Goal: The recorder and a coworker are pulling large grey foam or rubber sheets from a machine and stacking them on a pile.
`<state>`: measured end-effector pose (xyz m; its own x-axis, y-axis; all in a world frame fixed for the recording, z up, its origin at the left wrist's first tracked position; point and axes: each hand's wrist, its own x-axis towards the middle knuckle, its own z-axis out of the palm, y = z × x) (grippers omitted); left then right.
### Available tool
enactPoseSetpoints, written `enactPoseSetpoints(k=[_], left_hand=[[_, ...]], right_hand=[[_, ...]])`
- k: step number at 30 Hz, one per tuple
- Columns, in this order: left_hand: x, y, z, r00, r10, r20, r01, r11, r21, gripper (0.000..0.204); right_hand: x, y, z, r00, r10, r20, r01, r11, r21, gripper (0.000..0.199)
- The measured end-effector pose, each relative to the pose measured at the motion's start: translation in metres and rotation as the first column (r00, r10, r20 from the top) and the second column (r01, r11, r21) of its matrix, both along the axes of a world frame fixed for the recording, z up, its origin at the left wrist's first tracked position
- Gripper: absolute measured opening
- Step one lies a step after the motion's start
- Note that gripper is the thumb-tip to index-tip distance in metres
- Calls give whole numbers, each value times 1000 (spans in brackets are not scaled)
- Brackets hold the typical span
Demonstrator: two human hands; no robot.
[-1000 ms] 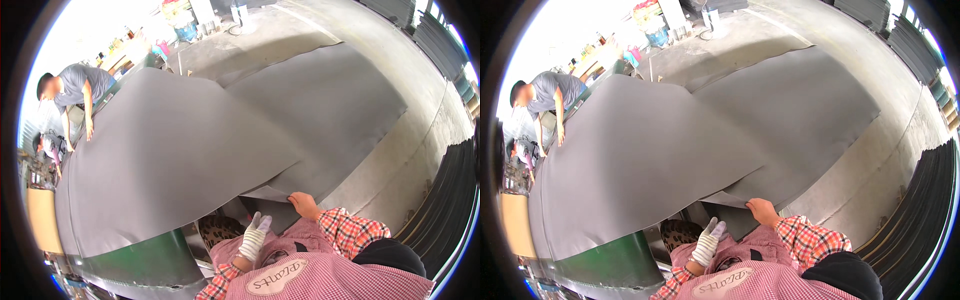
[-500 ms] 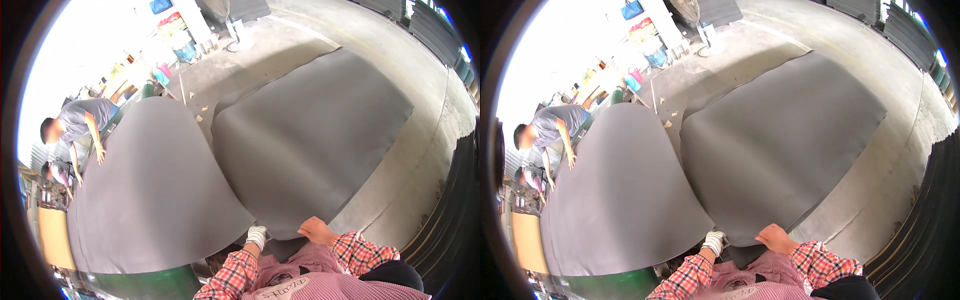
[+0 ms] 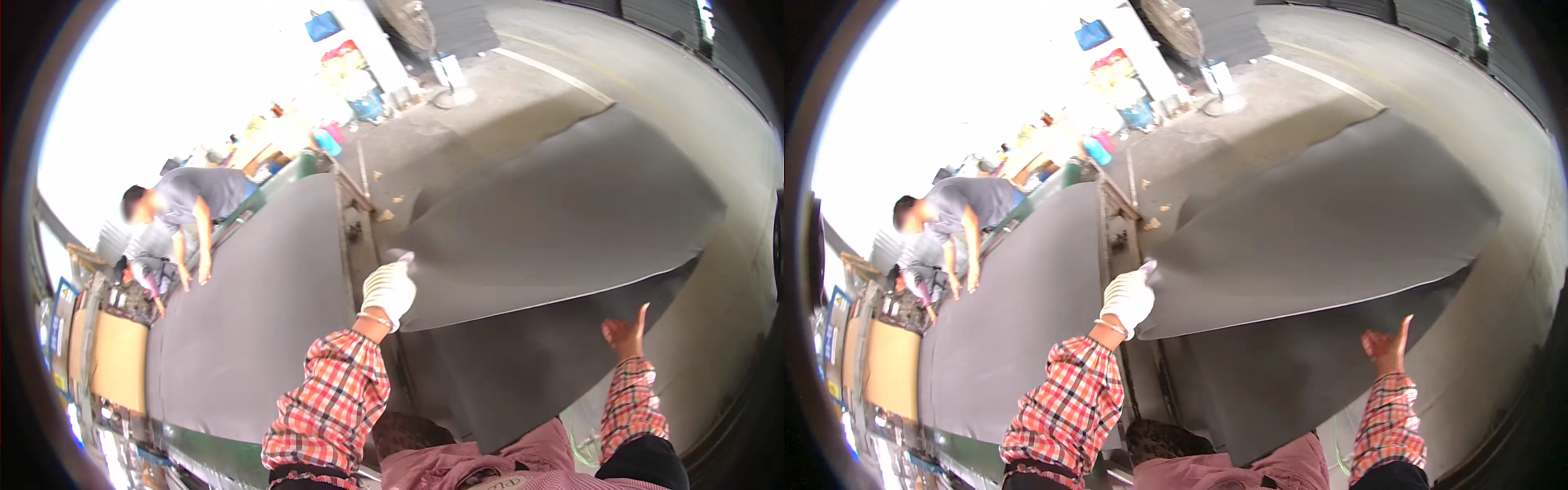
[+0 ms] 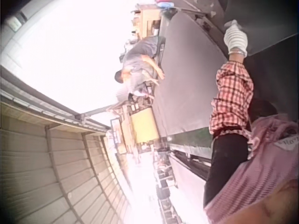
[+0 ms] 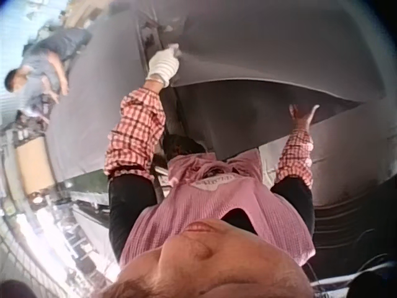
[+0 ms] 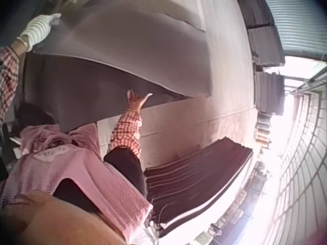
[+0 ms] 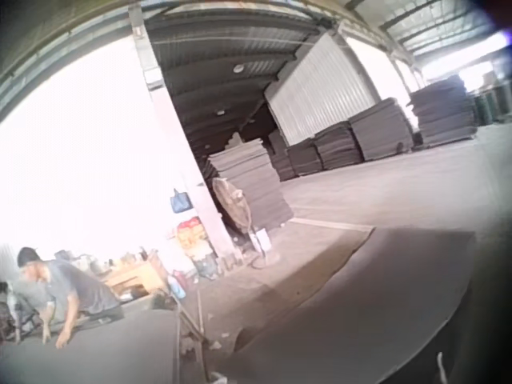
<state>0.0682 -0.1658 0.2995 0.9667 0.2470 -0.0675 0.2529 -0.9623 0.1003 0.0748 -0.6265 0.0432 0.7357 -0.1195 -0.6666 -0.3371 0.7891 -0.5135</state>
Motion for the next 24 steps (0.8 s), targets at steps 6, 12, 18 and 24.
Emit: enactPoseSetpoints(k=[6,12,18,24], left_hand=[[-10,-1,49,929,-333,160,287,923,258,39],[-61,11,44,885,-351,305,337,936,98,44],[-41,88,65,818,-329,471,143,911,387,40],[-140,232,189,734,-13,679,-360,840,405,45]], right_hand=[[139,-51,4,969,87,231,-108,991,83,84],[131,-88,52,874,6,486,34,997,-73,53],[83,-72,-120,974,224,26,-205,927,-314,10],[4,7,-106,966,-140,216,100,978,184,7]])
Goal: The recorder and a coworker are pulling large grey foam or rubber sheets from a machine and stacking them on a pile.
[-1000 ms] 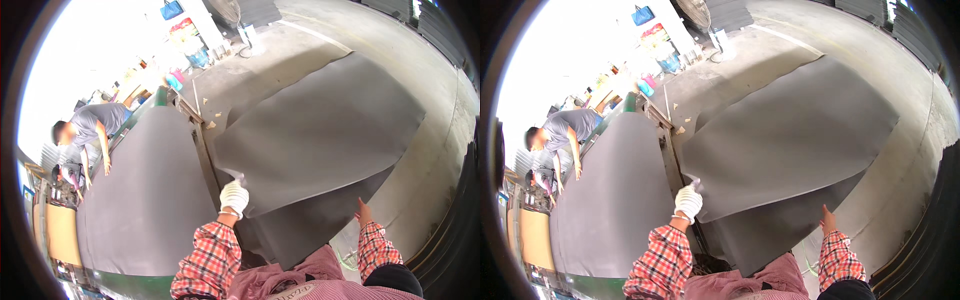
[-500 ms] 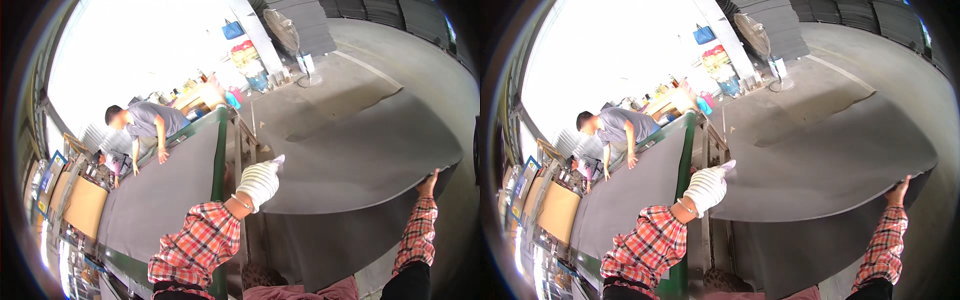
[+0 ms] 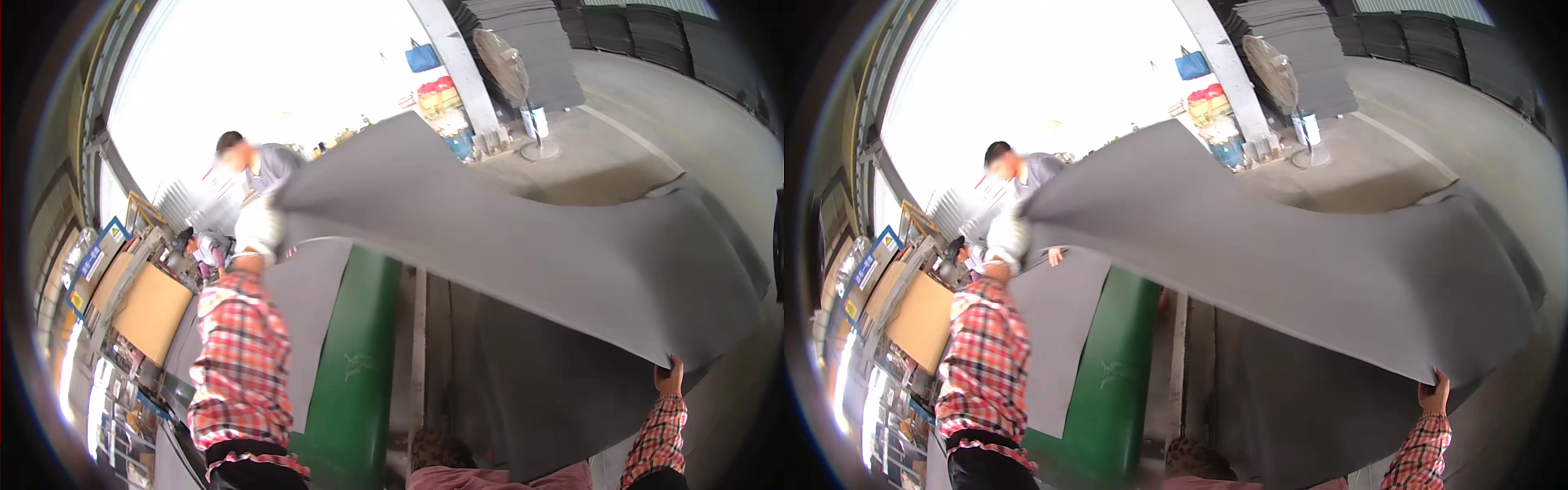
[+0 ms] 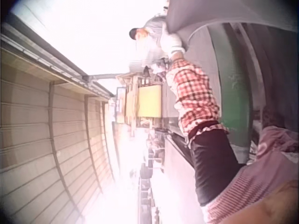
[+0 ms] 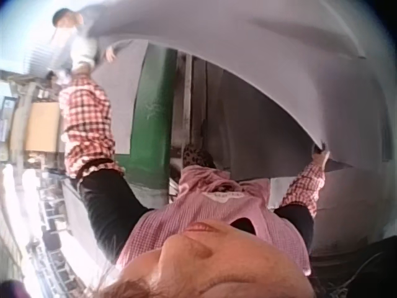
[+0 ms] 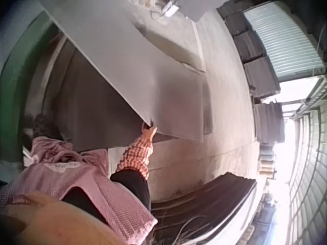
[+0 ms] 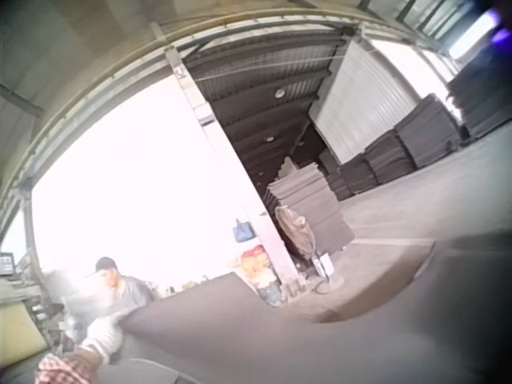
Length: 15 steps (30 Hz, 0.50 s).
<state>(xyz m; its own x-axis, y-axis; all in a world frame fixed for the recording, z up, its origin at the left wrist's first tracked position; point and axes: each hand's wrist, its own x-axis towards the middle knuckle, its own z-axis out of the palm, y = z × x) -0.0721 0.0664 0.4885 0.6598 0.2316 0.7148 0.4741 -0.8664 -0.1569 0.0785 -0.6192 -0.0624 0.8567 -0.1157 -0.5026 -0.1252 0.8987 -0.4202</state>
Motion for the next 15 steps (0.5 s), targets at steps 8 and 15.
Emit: enactPoseSetpoints(k=[8,15], left_hand=[[-400,178,-44,342,939,-40,-913,322,-250,58],[-511,108,-187,203,927,-317,-702,-88,-707,77]], right_hand=[[-43,192,140,857,467,215,-462,883,-78,28],[-80,351,249,679,594,430,-615,781,-108,35]])
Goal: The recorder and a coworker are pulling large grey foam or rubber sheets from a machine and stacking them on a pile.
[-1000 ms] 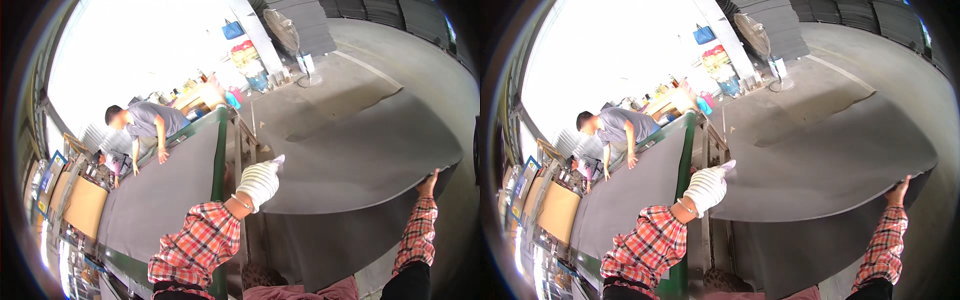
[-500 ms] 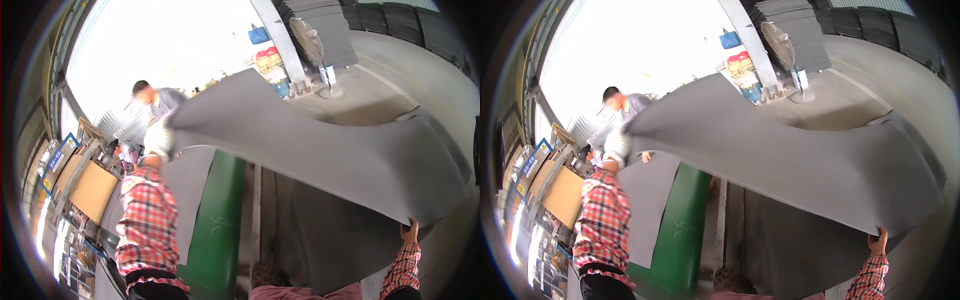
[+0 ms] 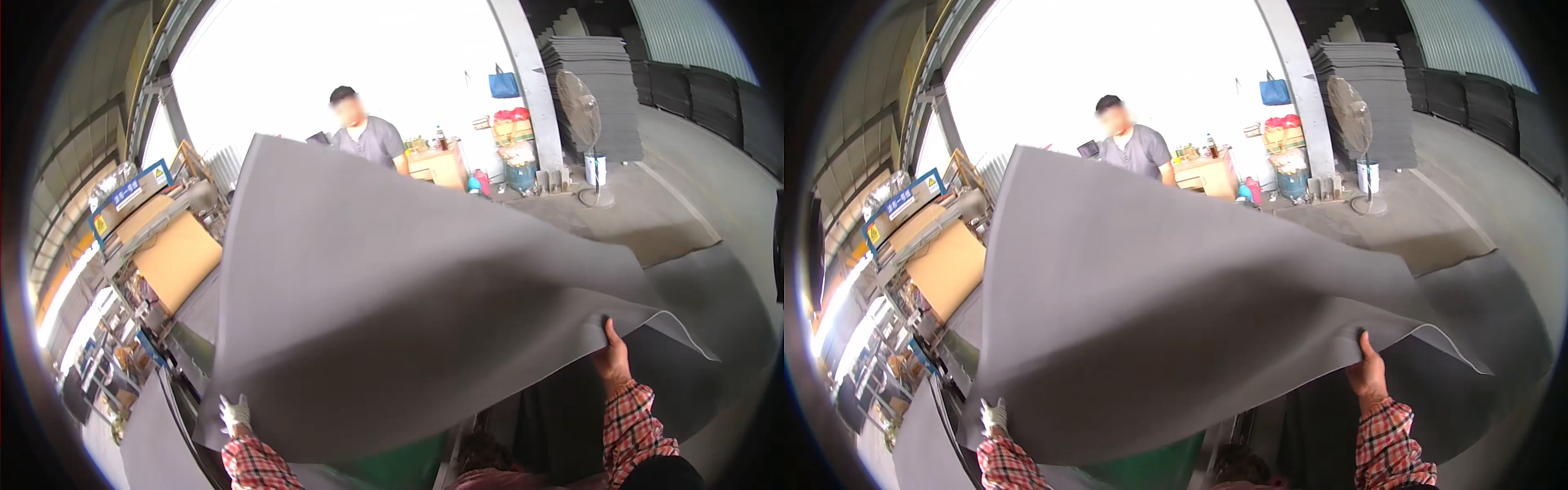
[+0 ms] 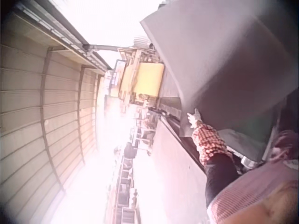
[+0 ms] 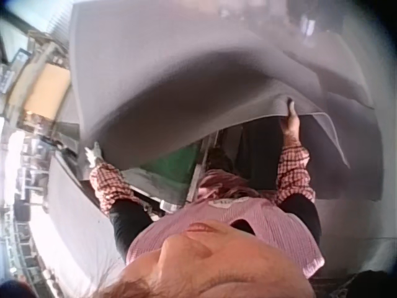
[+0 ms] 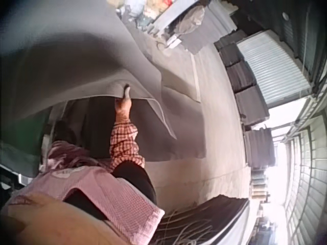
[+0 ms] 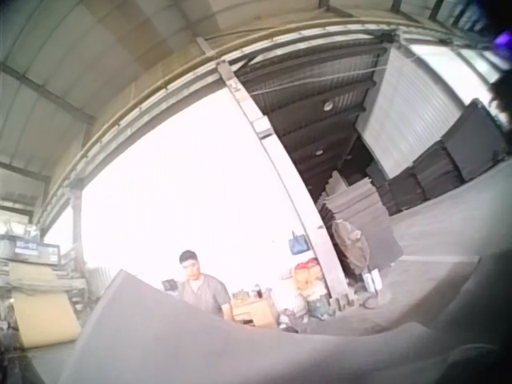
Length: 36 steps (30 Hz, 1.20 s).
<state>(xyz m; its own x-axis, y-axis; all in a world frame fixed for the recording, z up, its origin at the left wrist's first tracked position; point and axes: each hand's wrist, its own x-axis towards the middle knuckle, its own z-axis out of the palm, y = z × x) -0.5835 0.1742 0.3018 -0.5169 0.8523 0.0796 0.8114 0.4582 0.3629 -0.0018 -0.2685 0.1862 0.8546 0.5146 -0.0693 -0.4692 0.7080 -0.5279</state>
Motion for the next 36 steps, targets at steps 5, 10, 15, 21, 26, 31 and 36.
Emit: enactPoseSetpoints(k=[5,10,15,21,26,31,36], left_hand=[[-39,-20,-102,678,-398,618,97,882,462,62],[97,-139,-60,-845,-310,435,460,-7,888,62],[144,-293,-60,-619,75,782,753,339,564,48],[203,-243,-96,-599,-171,782,390,791,472,54],[172,-164,-145,-470,-231,852,152,929,336,25],[190,-188,-161,-499,-206,842,24,968,251,46],[232,-291,-165,-353,-50,934,439,873,212,64]], right_hand=[[-57,63,18,995,23,95,-22,1000,-6,34],[-84,20,-8,968,-249,17,248,949,-196,37],[-126,37,-30,930,8,367,223,782,-582,39],[-143,-24,-95,298,738,605,47,622,-782,57],[-136,-126,-228,-159,987,-34,498,50,-866,76],[-142,-150,-195,-244,969,45,624,192,-757,69],[-140,-145,-172,-257,966,-20,453,102,-886,49]])
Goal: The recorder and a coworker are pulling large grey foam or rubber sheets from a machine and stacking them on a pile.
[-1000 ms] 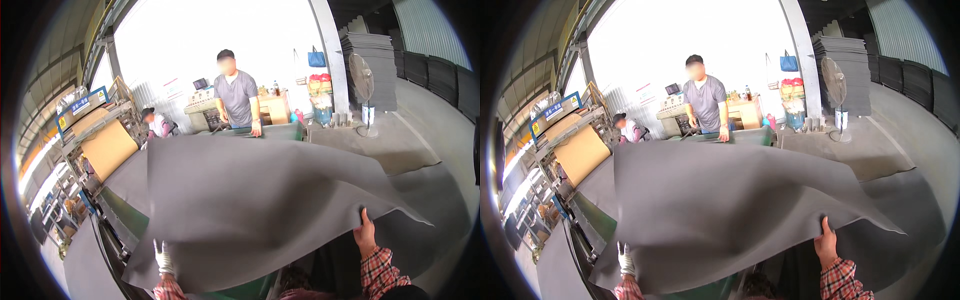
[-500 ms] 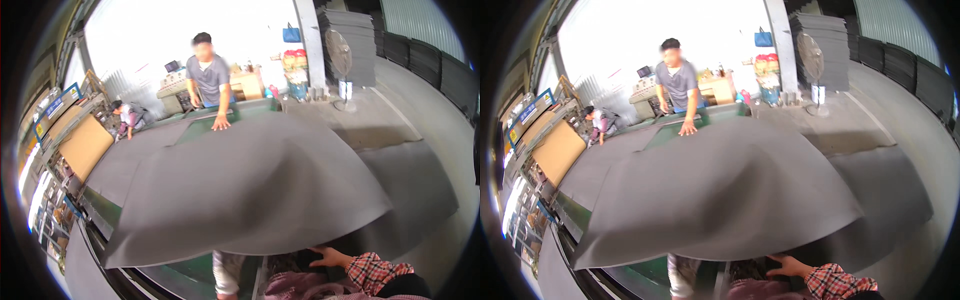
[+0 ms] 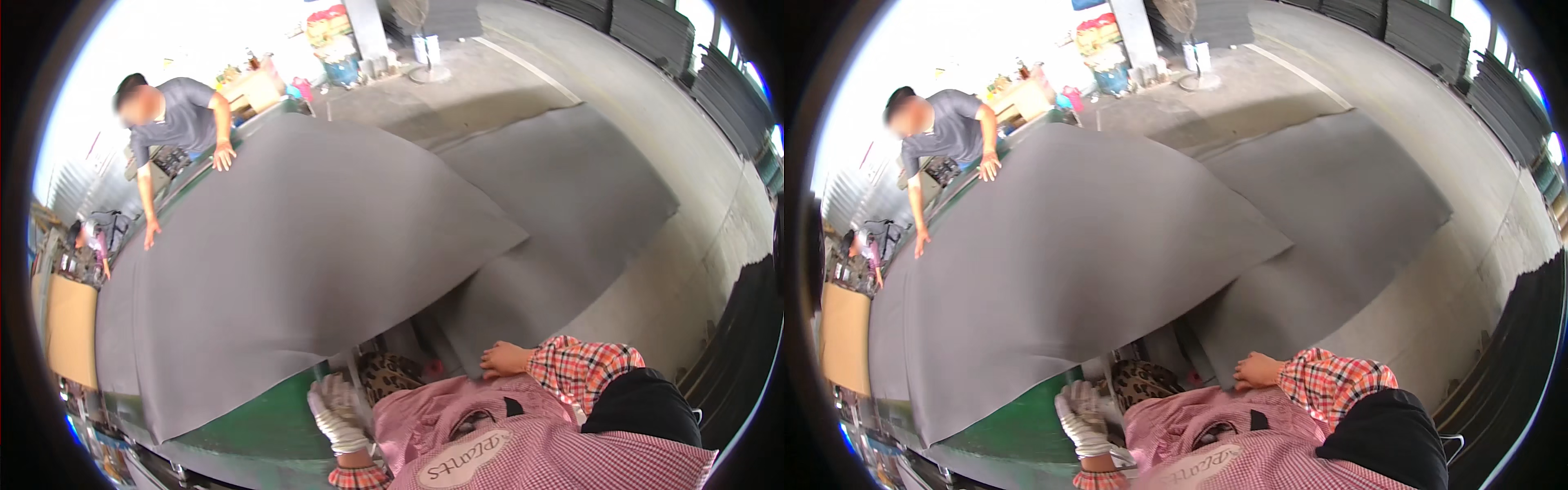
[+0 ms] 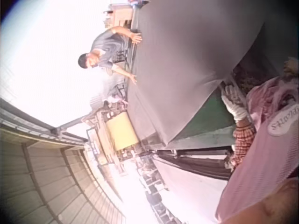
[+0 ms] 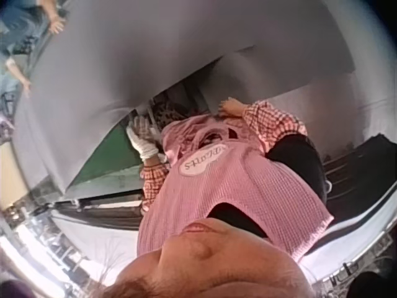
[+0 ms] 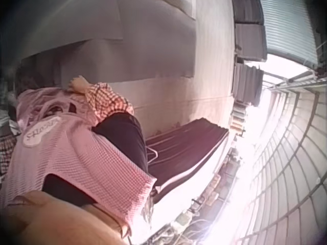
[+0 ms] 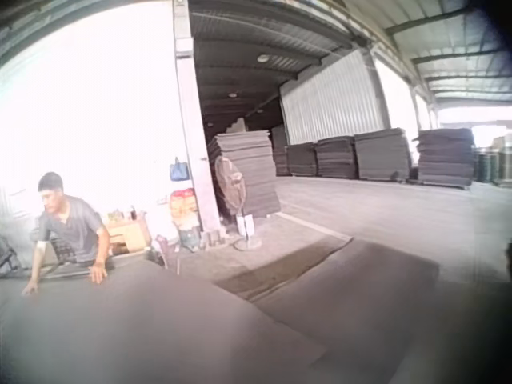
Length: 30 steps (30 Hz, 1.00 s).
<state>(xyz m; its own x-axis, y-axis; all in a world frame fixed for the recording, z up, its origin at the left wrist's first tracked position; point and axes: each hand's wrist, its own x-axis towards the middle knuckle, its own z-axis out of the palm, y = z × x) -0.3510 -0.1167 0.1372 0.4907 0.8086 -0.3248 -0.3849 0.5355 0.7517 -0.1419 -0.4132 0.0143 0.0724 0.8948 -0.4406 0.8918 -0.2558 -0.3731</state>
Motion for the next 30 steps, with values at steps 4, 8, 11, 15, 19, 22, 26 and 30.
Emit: enactPoseSetpoints(k=[4,8,11,15,19,22,26,30], left_hand=[[31,-67,0,901,-422,-100,408,904,-129,61],[80,-104,-33,662,-744,86,744,640,-193,46],[150,-158,-15,639,-738,-215,511,617,-598,34],[154,-175,-98,659,-738,-144,553,606,-572,36],[147,-195,-65,662,-695,-281,478,680,-556,31],[143,-199,-66,704,-702,-104,552,634,-542,39],[154,-208,-67,748,-657,-96,485,640,-596,42],[166,-214,-87,739,-669,-77,483,606,-631,44]], right_hand=[[13,-12,10,884,-463,72,420,851,316,24],[22,-47,78,540,-728,-422,834,395,385,21],[11,-67,94,662,-651,-371,744,512,430,26],[5,-78,87,369,-568,-735,890,444,104,36],[6,-94,72,288,-535,-795,909,413,51,55],[18,-99,79,628,-480,-613,733,630,257,64],[40,-107,79,700,-403,-589,660,681,318,64],[56,-112,74,435,-437,-787,750,660,48,62]])
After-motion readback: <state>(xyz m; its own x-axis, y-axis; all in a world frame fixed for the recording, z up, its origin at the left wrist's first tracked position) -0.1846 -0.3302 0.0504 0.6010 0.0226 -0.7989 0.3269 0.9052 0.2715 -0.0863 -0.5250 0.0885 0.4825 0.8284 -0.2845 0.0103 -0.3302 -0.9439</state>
